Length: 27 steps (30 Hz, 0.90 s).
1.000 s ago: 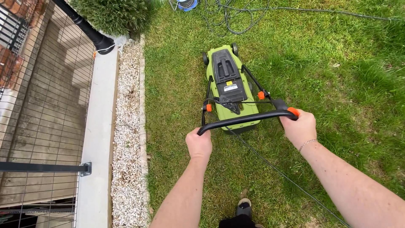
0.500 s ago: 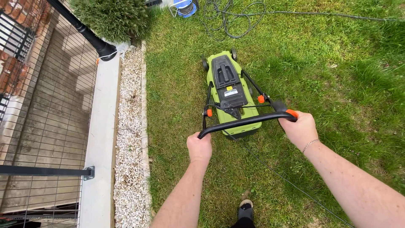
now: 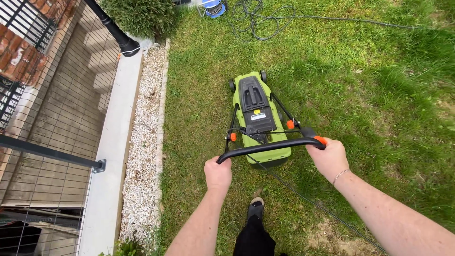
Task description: The person pushes a lawnmower across a patch of grass in a backyard, following the edge of a gravel path.
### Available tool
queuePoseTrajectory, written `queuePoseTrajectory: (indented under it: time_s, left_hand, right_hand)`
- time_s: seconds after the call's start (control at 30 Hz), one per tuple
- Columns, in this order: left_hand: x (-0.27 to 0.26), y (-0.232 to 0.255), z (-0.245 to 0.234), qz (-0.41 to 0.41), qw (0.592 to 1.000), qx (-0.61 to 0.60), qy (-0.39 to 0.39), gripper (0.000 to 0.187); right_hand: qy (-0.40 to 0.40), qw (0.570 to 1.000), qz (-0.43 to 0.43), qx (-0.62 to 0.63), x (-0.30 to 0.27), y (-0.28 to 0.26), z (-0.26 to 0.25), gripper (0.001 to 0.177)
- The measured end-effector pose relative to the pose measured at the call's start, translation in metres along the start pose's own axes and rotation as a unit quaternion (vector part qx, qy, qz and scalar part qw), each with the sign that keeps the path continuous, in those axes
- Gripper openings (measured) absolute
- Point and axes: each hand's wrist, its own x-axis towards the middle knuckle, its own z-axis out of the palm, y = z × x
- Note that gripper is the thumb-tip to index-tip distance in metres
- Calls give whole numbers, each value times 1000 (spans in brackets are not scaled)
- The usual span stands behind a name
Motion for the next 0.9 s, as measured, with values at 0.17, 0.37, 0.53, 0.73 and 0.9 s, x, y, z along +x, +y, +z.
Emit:
queuePoseTrajectory:
  time_s: [0.17,0.37,0.53,0.73,0.9]
  left_hand:
    - [-73,-27,-1,-2,1000,-8,1,25]
    - [-160,-53,-17,-12,1000,-3,-1,22]
    - [-212,-92,-32,-19,1000,-4,4,20]
    - [-283,-163,-69,-7,1000,0,-5,19]
    - [-343,-202,-99,-7,1000,-5,-14,19]
  right_hand:
    - [5,1000,-11,-16,-45,40,-44,14]
    - [0,1000,-3,-29,-111,75,-78,14]
    - [9,1000,5,-30,-169,107,-101,12]
    - [16,999,3,-39,-276,156,-116,15]
    - [18,999,6,-25,-357,171,-136,16]
